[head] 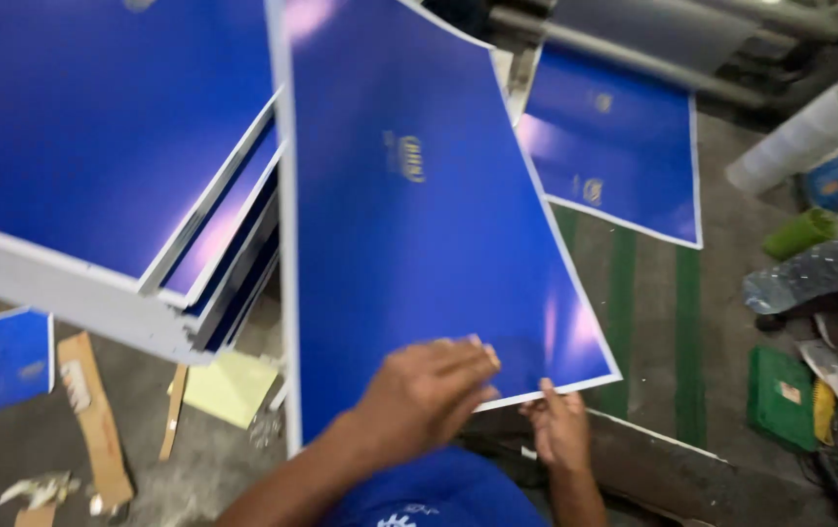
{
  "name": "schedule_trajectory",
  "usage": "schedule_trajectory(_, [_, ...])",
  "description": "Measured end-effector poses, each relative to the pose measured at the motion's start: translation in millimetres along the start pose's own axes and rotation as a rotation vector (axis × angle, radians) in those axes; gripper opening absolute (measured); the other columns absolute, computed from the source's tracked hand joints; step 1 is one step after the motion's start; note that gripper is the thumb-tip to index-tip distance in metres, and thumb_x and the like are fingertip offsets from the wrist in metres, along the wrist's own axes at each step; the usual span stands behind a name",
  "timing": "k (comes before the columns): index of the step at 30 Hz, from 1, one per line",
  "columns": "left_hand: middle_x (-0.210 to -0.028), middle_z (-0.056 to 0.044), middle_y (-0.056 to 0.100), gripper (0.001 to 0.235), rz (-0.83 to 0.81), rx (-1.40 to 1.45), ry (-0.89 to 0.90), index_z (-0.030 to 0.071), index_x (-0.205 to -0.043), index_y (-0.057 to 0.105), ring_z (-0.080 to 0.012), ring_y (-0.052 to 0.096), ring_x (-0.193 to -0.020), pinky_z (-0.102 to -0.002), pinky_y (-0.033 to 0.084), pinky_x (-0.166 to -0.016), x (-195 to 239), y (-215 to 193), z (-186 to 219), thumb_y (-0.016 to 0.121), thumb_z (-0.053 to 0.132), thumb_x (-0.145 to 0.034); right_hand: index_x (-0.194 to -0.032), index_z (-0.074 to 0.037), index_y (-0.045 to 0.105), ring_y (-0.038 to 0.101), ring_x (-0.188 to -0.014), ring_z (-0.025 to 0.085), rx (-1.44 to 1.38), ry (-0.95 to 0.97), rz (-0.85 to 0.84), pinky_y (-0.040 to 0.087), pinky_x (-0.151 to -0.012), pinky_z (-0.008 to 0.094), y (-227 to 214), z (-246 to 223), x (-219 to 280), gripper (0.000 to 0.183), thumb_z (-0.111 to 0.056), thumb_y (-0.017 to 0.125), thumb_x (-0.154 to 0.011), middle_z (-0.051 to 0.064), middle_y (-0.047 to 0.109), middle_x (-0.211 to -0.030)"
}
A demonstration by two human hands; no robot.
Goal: Manually moving and aligning large printed blue sheets at a machine station.
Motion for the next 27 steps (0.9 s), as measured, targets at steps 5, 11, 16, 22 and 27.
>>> schedule_trajectory(5, [-0.113, -0.014, 0.075, 0.013, 0.262, -0.456, -0.047, 0.007, -0.106, 0.07, -0.0313, 0.073, -0.11, -0.048, 0.055, -0.101, 15.6, -76.8, -37.5, 0.075, 0.006, -0.094, -0.109, -0.003, 0.055, 0.066, -0.068, 0.02, 0.122, -0.155, 0.154, 0.06, -0.058, 0.036, -97.1, -6.7, 6.6, 0.017, -0.014, 0.066, -0.104, 0.008, 0.065, -0.086])
schedule_trajectory(11, [-0.141, -0.028, 0.063, 0.037, 0.409, -0.987, -0.467, -0.001, -0.129, 0.068, -0.0427, 0.049, -0.142, -0.057, 0.039, -0.116, 69.1, -152.2, -82.6, 0.075, 0.018, -0.099, -0.133, -0.002, 0.054, 0.067, -0.073, 0.021, 0.226, -0.304, 0.368, 0.061, -0.064, 0.036, -162.7, -49.6, 38.3, 0.026, -0.01, 0.059, -0.108, 0.01, 0.066, -0.1])
schedule_trajectory(16, [-0.155, -0.033, 0.049, 0.076, 0.227, -1.146, -0.758, -0.013, -0.146, 0.056, -0.0453, 0.038, -0.15, -0.063, 0.028, -0.117, 96.0, -183.2, -109.1, 0.062, 0.055, -0.113, -0.152, -0.004, 0.049, 0.068, -0.076, 0.021, 0.314, -0.345, 0.386, 0.06, -0.066, 0.035, -237.5, -73.0, 51.0, 0.041, -0.005, 0.047, -0.112, 0.015, 0.068, -0.114])
schedule_trajectory(22, [-0.133, -0.016, 0.072, 0.047, -0.086, -1.261, -0.639, 0.003, -0.129, 0.073, -0.0264, 0.069, -0.127, -0.04, 0.054, -0.106, 89.4, -218.1, -106.1, 0.06, 0.048, -0.123, -0.153, -0.006, 0.049, 0.066, -0.071, 0.022, 0.362, -0.323, 0.481, 0.06, -0.063, 0.037, -300.0, -80.8, 62.5, 0.042, -0.004, 0.05, -0.111, 0.015, 0.067, -0.108])
schedule_trajectory(27, [-0.115, -0.016, 0.077, 0.038, -0.172, -1.14, -0.724, 0.009, -0.118, 0.08, -0.0276, 0.077, -0.087, -0.04, 0.06, -0.075, 94.0, -248.6, -145.3, 0.073, 0.04, -0.098, -0.144, -0.005, 0.051, 0.068, -0.076, 0.02, 0.298, -0.316, 0.467, 0.06, -0.064, 0.035, -296.1, -72.7, 84.0, 0.031, -0.007, 0.054, -0.113, 0.012, 0.067, -0.106])
Point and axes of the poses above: each hand's wrist, its own x-axis away from the middle knuckle, its own y-axis out of the palm, z = x × y, the point moved 6 cm from there along -x, towards the middle knuckle
